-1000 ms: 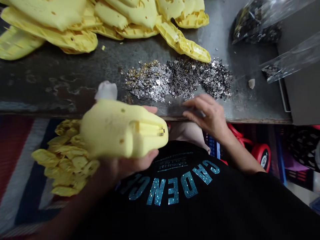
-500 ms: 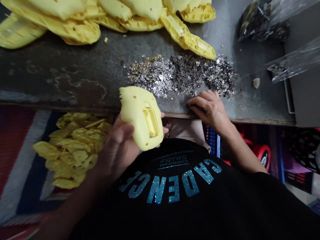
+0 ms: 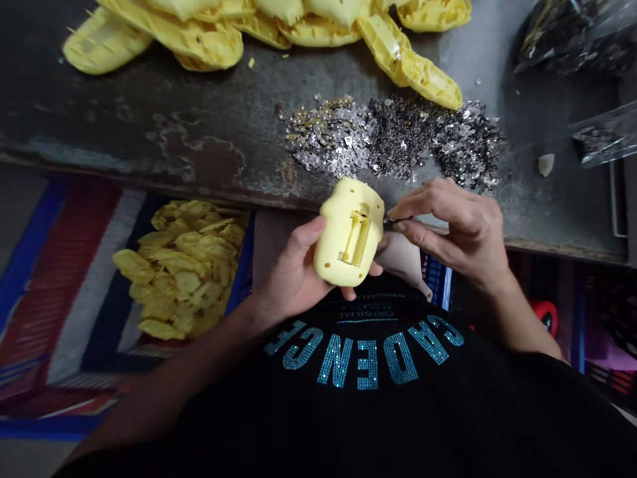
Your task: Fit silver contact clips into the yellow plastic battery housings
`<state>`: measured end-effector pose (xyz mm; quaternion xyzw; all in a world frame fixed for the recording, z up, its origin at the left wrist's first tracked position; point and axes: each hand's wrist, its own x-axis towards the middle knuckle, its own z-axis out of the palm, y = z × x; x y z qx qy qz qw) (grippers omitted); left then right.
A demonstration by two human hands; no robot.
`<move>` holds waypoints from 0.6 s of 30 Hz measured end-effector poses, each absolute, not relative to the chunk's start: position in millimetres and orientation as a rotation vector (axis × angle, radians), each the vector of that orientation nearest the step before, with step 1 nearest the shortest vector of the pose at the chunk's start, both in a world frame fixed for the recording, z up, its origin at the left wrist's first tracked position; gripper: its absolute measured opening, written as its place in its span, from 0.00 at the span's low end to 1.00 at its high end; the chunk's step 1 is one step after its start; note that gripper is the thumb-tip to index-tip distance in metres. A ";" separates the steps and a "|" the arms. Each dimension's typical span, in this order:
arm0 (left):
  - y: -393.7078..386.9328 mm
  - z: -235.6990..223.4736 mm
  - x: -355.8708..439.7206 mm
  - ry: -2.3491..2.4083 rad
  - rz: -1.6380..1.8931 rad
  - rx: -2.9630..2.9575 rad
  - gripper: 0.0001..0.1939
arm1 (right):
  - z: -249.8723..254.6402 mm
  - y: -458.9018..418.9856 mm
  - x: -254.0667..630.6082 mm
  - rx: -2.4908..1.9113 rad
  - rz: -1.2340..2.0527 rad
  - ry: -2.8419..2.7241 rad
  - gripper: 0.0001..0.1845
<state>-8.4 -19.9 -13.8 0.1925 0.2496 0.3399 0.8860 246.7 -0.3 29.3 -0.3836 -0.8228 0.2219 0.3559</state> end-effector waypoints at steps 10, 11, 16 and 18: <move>-28.9 -8.0 -5.9 0.504 0.687 0.418 0.29 | 48.7 0.8 236.4 -0.895 0.450 -2.382 0.06; -29.4 -8.2 -5.9 0.491 0.689 0.415 0.29 | 49.4 0.9 236.2 -0.881 0.435 -2.403 0.06; -31.0 -7.1 -6.5 0.476 0.682 0.400 0.29 | 52.8 1.4 235.5 -0.825 0.358 -2.487 0.07; -31.3 -6.4 -6.7 0.488 0.688 0.393 0.29 | 52.9 2.1 235.9 -0.805 0.328 -2.504 0.07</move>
